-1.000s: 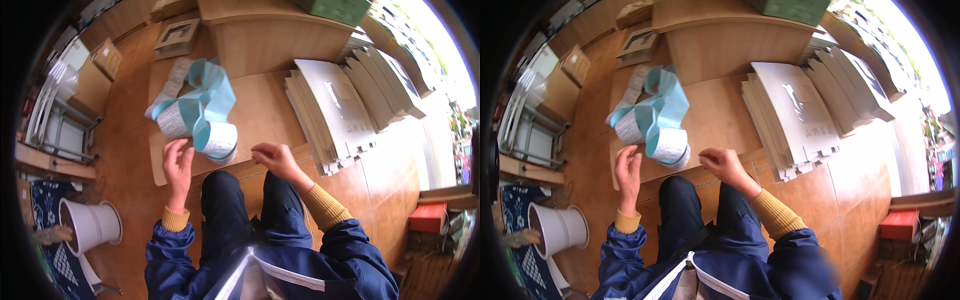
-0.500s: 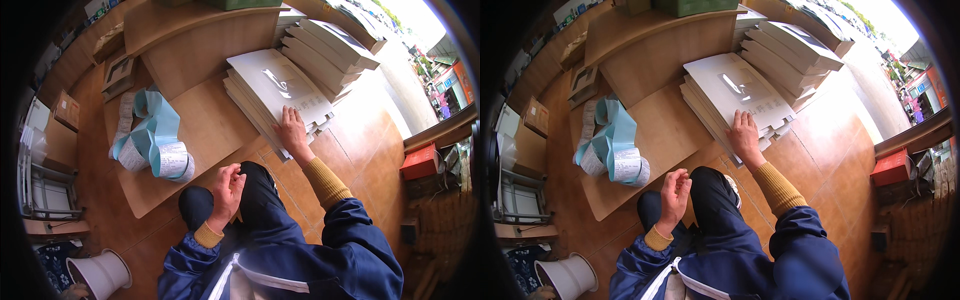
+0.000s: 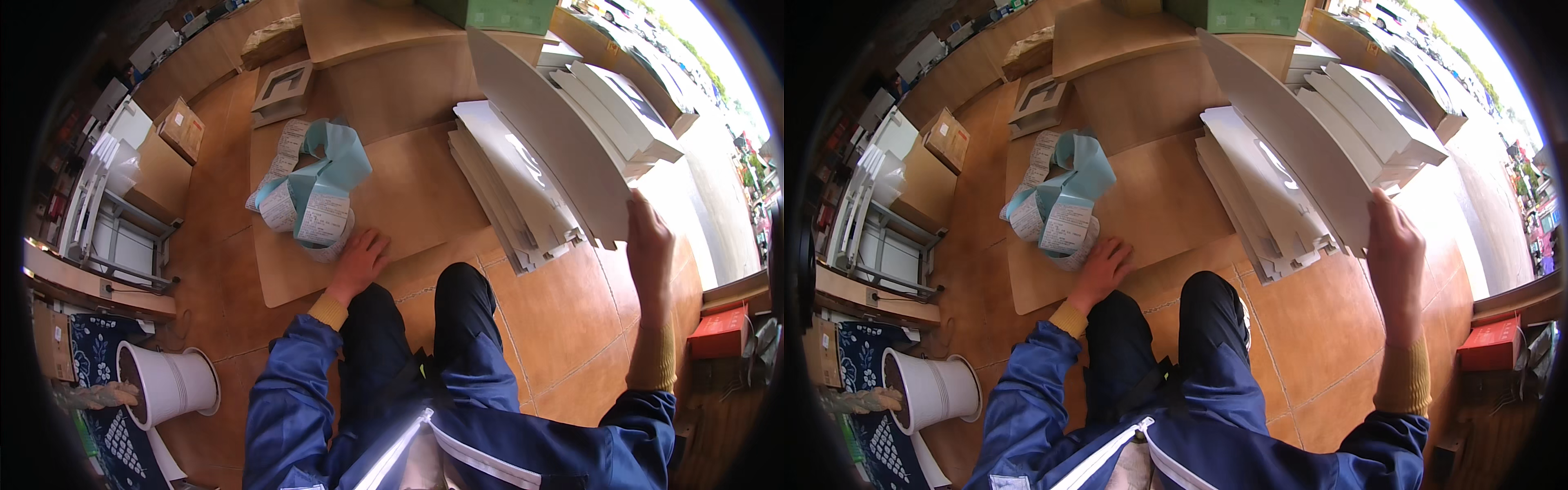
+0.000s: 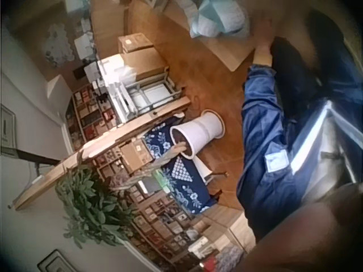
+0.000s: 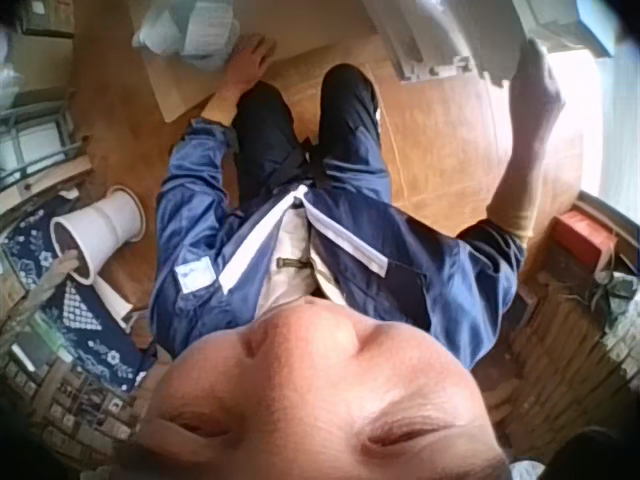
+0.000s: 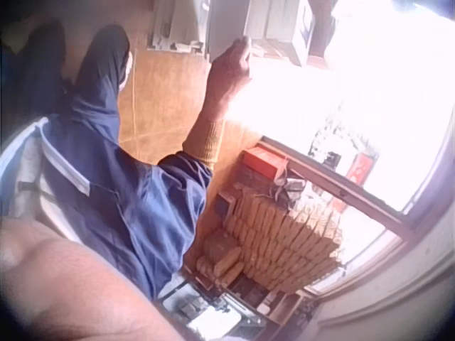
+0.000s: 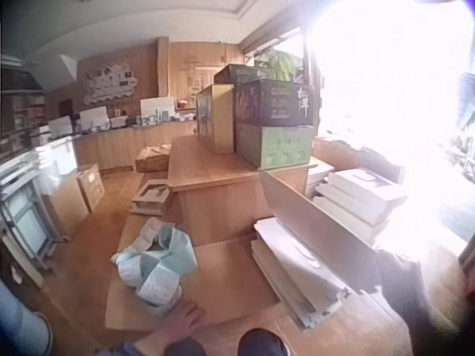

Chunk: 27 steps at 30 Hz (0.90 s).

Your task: The person repeatedly assembles flat white cardboard boxes by folding the side flaps and tucking tabs into slots. They also tear off small labels from a roll and place them on the assembled boxes before stacking them.

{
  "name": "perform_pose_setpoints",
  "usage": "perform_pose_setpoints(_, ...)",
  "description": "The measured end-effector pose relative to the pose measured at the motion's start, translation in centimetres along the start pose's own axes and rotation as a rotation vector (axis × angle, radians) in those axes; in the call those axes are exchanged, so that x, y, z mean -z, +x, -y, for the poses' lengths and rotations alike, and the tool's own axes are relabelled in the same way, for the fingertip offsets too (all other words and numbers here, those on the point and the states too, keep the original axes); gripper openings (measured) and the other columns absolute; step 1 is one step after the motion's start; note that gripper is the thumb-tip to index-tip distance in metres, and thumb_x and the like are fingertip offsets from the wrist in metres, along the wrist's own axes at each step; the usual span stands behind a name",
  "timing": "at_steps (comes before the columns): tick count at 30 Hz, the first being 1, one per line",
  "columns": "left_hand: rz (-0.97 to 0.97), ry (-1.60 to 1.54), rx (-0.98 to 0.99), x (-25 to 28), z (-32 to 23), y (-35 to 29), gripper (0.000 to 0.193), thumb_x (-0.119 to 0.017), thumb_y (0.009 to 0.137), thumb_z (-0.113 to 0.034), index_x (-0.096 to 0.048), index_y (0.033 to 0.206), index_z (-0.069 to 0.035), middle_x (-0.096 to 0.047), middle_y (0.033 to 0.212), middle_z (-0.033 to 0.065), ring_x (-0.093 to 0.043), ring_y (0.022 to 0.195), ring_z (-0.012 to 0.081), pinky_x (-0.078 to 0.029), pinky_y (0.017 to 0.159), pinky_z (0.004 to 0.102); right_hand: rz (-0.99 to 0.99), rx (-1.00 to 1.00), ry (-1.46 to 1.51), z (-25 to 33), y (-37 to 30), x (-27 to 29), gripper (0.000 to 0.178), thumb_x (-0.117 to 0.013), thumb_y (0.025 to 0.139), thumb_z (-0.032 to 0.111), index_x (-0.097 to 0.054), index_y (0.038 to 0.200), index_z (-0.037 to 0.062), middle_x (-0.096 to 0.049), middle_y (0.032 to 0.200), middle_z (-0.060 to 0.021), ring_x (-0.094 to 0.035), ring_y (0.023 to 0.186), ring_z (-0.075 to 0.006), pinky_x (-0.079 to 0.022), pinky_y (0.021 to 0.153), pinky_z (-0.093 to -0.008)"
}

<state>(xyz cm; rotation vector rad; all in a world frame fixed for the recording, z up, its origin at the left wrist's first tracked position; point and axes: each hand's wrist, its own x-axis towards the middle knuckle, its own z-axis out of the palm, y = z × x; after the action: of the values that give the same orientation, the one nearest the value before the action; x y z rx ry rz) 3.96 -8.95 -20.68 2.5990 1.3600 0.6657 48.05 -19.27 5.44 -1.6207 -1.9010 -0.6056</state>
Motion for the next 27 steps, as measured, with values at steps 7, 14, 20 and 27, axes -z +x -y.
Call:
perform_pose_setpoints(7,-0.003,-0.374,0.283,2.6,9.1,3.4,0.054,-0.061,0.092,-0.032,-0.046,0.138,-0.006,-0.059,0.122,0.0171,-0.056,0.115,0.0294,-0.044,0.097,0.0381,-0.064,-0.374,0.416,-1.0,-3.1,7.5,0.025,-0.052,0.099,0.011,-0.062,0.119,-0.0025,-0.064,0.084,-0.0005,-0.054,0.075,-0.0051,-0.045,0.065,-0.0218)
perform_pose_setpoints(14,0.136,-0.706,0.513,3.9,12.6,8.9,0.055,-0.062,0.094,-0.031,-0.044,0.137,-0.002,-0.064,0.102,0.0130,-0.064,0.088,0.0185,-0.051,0.080,0.0292,0.114,-0.730,0.743,-1.0,-3.2,6.3,0.024,-0.058,0.096,0.012,-0.065,0.113,-0.0046,-0.065,0.089,-0.0010,-0.056,0.080,-0.0047,-0.045,0.070,-0.0195)
perform_pose_setpoints(20,0.214,-1.698,0.546,7.8,0.8,6.4,0.060,-0.061,0.094,-0.041,-0.040,0.138,-0.005,-0.061,0.113,0.0108,-0.064,0.098,0.0225,-0.053,0.084,0.0339,0.310,-0.927,1.276,0.2,-3.5,0.7,0.026,-0.058,0.096,0.016,-0.064,0.113,-0.0036,-0.069,0.095,-0.0059,-0.065,0.082,-0.0111,-0.052,0.071,-0.0236)
perform_pose_setpoints(27,-0.010,-1.753,0.614,11.2,-5.1,3.5,0.034,-0.058,0.097,-0.016,-0.048,0.127,-0.004,-0.062,0.114,0.0067,-0.063,0.101,0.0165,-0.053,0.090,0.0331,0.561,-0.855,1.514,2.1,-4.1,-4.4,0.042,-0.058,0.094,0.017,-0.054,0.131,-0.0015,-0.068,0.103,-0.0086,-0.066,0.086,-0.0121,-0.055,0.074,-0.0271)
